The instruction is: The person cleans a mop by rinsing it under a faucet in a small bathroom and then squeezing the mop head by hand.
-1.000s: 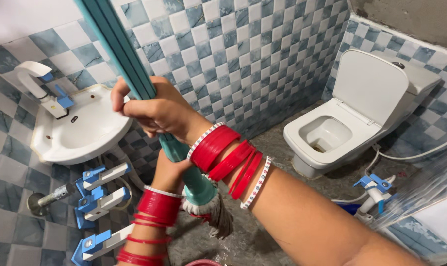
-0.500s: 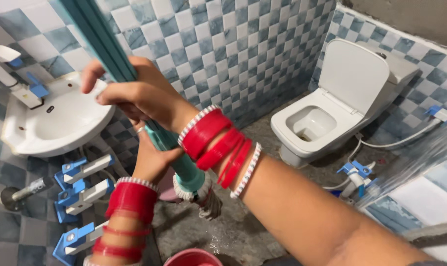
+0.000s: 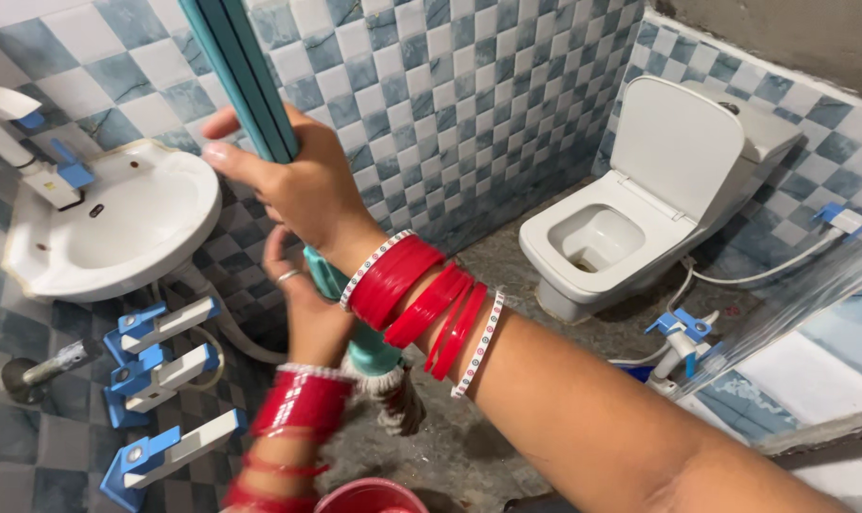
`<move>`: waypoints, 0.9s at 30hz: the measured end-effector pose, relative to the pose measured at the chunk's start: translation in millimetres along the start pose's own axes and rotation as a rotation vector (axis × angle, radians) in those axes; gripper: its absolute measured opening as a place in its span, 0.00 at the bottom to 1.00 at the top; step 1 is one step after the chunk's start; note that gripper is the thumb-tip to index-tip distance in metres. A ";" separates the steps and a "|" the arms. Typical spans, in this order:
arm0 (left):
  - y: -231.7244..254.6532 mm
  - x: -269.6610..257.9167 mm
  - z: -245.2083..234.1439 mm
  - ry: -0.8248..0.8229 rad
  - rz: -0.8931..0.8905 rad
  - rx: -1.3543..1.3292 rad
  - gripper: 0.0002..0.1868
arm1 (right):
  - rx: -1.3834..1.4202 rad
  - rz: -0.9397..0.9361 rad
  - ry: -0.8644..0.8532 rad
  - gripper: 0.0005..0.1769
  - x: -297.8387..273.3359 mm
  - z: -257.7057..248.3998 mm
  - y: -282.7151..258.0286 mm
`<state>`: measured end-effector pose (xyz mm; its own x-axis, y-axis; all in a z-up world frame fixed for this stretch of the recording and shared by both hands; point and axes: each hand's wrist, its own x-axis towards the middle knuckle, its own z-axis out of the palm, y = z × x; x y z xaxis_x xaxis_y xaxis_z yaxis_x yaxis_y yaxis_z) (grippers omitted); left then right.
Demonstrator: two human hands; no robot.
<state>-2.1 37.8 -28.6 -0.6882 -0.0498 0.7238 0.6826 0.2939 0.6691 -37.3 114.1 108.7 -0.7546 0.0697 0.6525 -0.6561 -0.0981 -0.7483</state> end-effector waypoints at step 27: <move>-40.3 23.3 2.0 -0.068 -0.414 -0.372 0.35 | 0.439 0.076 -0.557 0.13 42.4 15.2 -8.6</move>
<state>-46.1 26.7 -39.1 -0.9231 -0.0237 0.3838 0.3842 -0.0939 0.9184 -63.5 102.8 144.6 -0.6033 -0.4591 0.6521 -0.4481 -0.4812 -0.7534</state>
